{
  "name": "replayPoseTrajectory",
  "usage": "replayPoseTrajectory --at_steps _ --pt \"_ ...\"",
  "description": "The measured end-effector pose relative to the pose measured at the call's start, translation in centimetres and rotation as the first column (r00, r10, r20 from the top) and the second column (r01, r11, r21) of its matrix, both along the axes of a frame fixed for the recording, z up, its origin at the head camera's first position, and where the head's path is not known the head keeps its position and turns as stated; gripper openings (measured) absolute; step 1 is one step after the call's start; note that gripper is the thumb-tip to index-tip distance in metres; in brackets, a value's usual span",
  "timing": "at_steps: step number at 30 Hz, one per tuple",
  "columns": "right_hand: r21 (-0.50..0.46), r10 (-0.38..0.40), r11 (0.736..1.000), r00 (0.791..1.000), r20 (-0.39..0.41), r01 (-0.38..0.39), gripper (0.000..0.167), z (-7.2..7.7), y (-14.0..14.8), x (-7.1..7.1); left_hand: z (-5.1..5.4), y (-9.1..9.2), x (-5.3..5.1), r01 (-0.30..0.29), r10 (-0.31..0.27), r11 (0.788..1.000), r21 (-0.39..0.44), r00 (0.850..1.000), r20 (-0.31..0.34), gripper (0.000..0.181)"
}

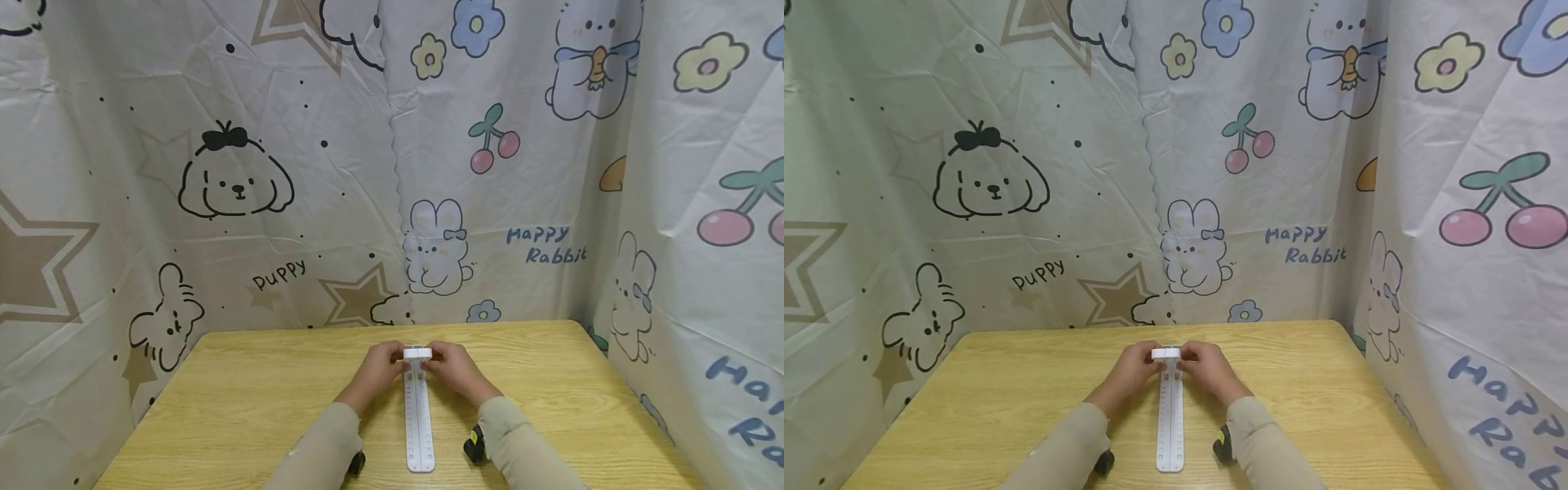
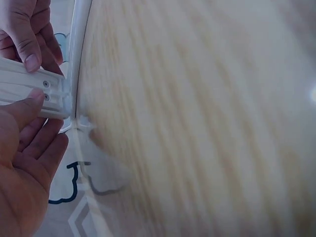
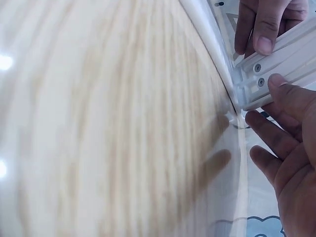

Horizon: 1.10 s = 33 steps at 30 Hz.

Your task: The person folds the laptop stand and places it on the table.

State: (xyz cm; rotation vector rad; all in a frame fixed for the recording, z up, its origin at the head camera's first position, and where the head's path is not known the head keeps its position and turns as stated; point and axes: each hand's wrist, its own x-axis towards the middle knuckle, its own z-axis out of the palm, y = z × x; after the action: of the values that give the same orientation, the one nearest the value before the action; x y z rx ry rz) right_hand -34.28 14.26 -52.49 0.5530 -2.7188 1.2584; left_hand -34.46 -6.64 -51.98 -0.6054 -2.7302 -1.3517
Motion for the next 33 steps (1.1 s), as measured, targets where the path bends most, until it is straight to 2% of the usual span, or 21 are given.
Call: replayPoseTrajectory --at_steps 4,9,15,19,26,33 --pt "-0.012 0.016 1.0 0.999 0.028 -0.016 0.009 0.1 0.3 -0.1 0.3 -0.2 -0.1 0.02 -0.02 1.0 -0.009 0.999 0.04 0.011" --pt "-0.049 0.044 0.998 0.996 0.08 -0.04 0.01 0.5 0.6 0.1 0.7 -0.6 -0.2 0.075 -0.074 0.997 -0.006 0.992 0.106 0.012" --pt "-0.06 0.076 0.996 0.992 0.098 -0.07 0.023 0.6 0.9 0.3 1.0 -1.4 0.0 0.108 -0.103 0.994 -0.025 0.982 0.161 0.024" --pt "-0.071 0.093 0.994 0.987 0.128 -0.085 0.024 0.6 1.0 0.7 1.0 -1.6 0.3 0.123 -0.112 0.991 -0.046 0.975 0.19 0.03" --pt "-0.083 0.151 0.987 0.977 0.152 -0.14 0.026 0.7 1.3 0.9 0.9 -1.8 0.5 0.112 -0.099 0.991 -0.068 0.978 0.181 0.033" --pt "-0.098 0.23 0.972 0.956 0.182 -0.215 0.038 0.6 1.5 0.8 0.5 -1.9 0.4 0.119 -0.105 0.991 -0.069 0.979 0.177 0.034"
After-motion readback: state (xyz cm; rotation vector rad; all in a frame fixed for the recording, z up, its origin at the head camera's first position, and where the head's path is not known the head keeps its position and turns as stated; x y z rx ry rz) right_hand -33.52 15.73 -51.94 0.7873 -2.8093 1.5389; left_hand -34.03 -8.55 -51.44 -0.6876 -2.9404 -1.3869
